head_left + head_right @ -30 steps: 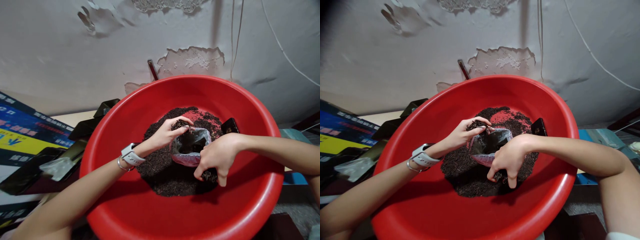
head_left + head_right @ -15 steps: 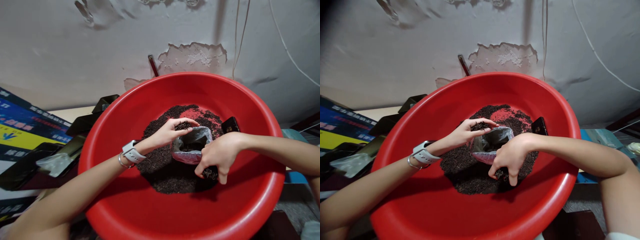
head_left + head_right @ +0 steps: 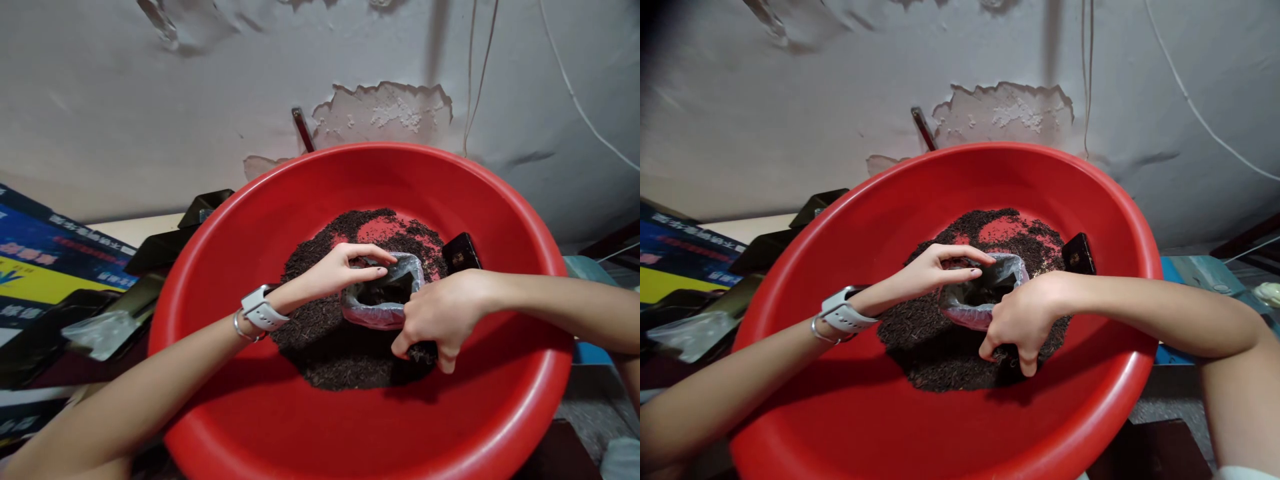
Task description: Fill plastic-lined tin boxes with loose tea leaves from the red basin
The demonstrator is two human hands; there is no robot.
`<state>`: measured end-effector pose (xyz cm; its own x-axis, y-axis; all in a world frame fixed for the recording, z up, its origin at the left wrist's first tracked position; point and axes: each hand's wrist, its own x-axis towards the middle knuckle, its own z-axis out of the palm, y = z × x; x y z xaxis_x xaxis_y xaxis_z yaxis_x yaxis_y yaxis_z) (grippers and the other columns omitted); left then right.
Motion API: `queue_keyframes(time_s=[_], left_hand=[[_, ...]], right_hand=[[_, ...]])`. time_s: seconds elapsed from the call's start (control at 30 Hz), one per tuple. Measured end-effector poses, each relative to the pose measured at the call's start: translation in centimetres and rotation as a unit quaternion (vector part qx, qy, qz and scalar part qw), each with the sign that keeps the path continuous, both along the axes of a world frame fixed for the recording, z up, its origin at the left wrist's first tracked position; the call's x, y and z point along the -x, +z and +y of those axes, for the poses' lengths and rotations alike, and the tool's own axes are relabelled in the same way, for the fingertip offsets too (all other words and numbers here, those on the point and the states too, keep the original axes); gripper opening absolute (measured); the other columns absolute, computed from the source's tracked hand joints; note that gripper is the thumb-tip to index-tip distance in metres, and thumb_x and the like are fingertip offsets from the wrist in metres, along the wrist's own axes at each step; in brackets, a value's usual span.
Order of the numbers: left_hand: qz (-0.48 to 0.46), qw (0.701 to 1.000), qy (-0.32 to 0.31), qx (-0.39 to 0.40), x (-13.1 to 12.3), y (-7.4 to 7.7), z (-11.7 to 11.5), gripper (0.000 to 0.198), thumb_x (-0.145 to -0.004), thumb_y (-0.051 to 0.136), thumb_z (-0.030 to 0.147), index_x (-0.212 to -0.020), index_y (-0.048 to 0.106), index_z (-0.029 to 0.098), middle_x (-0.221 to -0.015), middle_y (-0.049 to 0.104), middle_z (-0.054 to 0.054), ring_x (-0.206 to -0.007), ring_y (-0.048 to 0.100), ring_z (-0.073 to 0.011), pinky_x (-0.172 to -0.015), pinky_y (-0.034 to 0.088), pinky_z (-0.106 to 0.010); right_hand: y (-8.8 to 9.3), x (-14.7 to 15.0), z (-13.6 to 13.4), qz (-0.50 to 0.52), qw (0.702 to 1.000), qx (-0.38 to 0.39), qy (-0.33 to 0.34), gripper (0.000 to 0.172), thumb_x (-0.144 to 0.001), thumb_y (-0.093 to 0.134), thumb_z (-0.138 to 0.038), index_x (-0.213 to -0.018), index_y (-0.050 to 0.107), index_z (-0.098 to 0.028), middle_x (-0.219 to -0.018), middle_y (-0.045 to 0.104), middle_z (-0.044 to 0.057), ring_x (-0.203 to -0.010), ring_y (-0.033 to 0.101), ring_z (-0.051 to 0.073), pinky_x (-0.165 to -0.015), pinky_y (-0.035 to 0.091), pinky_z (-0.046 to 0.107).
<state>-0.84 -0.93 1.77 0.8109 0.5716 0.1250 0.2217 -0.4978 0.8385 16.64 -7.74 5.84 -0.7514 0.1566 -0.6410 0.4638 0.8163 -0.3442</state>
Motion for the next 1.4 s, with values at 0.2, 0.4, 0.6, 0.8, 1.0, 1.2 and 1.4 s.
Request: queue_keyframes(time_s=[0.2,0.4,0.6,0.8,1.0,1.2,1.4], left_hand=[[0.061,0.977,-0.057,-0.195,0.4,0.6,-0.1,0.024,-0.091,0.051,0.025,-0.109,0.065,0.018,-0.117,0.066,-0.007,-0.106,0.062,-0.0170,-0.093,0.047,-0.030],[0.119,0.920,-0.054,-0.369,1.4,0.9,1.4,0.025,-0.094,0.046,0.027,-0.110,0.063,0.019,-0.116,0.065,-0.007,-0.102,0.062,-0.0168,-0.087,0.050,-0.029],[0.155,0.887,-0.034,-0.433,1.6,0.9,2.1,0.022,-0.093,0.048,0.027,-0.104,0.065,0.020,-0.112,0.066,-0.006,-0.095,0.064,-0.0151,-0.078,0.052,-0.025],[0.193,0.865,-0.019,-0.462,1.1,1.0,2.6,0.022,-0.093,0.048,0.025,-0.105,0.066,0.020,-0.115,0.065,-0.007,-0.096,0.064,-0.0156,-0.074,0.052,-0.024],[0.216,0.876,-0.016,-0.431,0.2,1.9,3.0,0.022,-0.092,0.051,0.025,-0.107,0.065,0.018,-0.117,0.064,-0.007,-0.097,0.064,-0.0168,-0.075,0.051,-0.025],[0.253,0.890,-0.036,-0.377,-0.7,3.2,1.8,0.031,-0.090,0.053,0.027,-0.118,0.061,0.018,-0.102,0.069,-0.008,-0.091,0.065,-0.0185,-0.075,0.049,-0.026],[0.192,0.911,-0.032,-0.364,-0.2,2.3,-0.3,0.039,-0.094,0.046,0.037,-0.126,0.058,0.018,-0.127,0.060,-0.011,-0.117,0.055,-0.0226,-0.100,0.040,-0.035]], right_hand=[[-0.1,0.1,0.2,-0.001,1.000,-0.004,-0.001,0.049,-0.071,0.074,-0.033,-0.118,0.063,-0.024,-0.059,0.052,-0.003,-0.052,0.041,0.013,-0.056,0.029,0.026],[-0.2,0.5,0.7,0.002,1.000,0.024,0.013,0.045,-0.065,0.078,-0.029,-0.108,0.067,-0.024,-0.054,0.042,-0.007,-0.049,0.033,0.011,-0.053,0.029,0.024],[-0.1,0.7,1.5,-0.008,0.999,0.020,0.037,0.047,-0.065,0.079,-0.027,-0.110,0.066,-0.022,-0.053,0.040,-0.007,-0.048,0.031,0.011,-0.052,0.028,0.024],[-0.1,0.4,3.4,-0.017,0.997,0.057,0.047,0.041,-0.067,0.074,-0.023,-0.107,0.065,-0.020,-0.061,0.046,-0.005,-0.054,0.038,0.012,-0.056,0.031,0.024],[-0.8,0.4,4.6,-0.005,0.990,0.142,0.018,0.031,-0.066,0.072,-0.020,-0.096,0.064,-0.020,-0.070,0.055,-0.004,-0.064,0.050,0.013,-0.063,0.036,0.023],[-0.5,0.7,3.4,-0.004,0.994,0.103,-0.039,0.035,-0.064,0.074,-0.028,-0.097,0.065,-0.019,-0.067,0.053,-0.004,-0.061,0.047,0.012,-0.060,0.034,0.022],[-0.9,1.7,1.3,0.056,0.993,0.099,-0.029,0.036,-0.067,0.071,-0.022,-0.102,0.063,-0.018,-0.067,0.054,-0.004,-0.060,0.045,0.011,-0.063,0.035,0.022]])
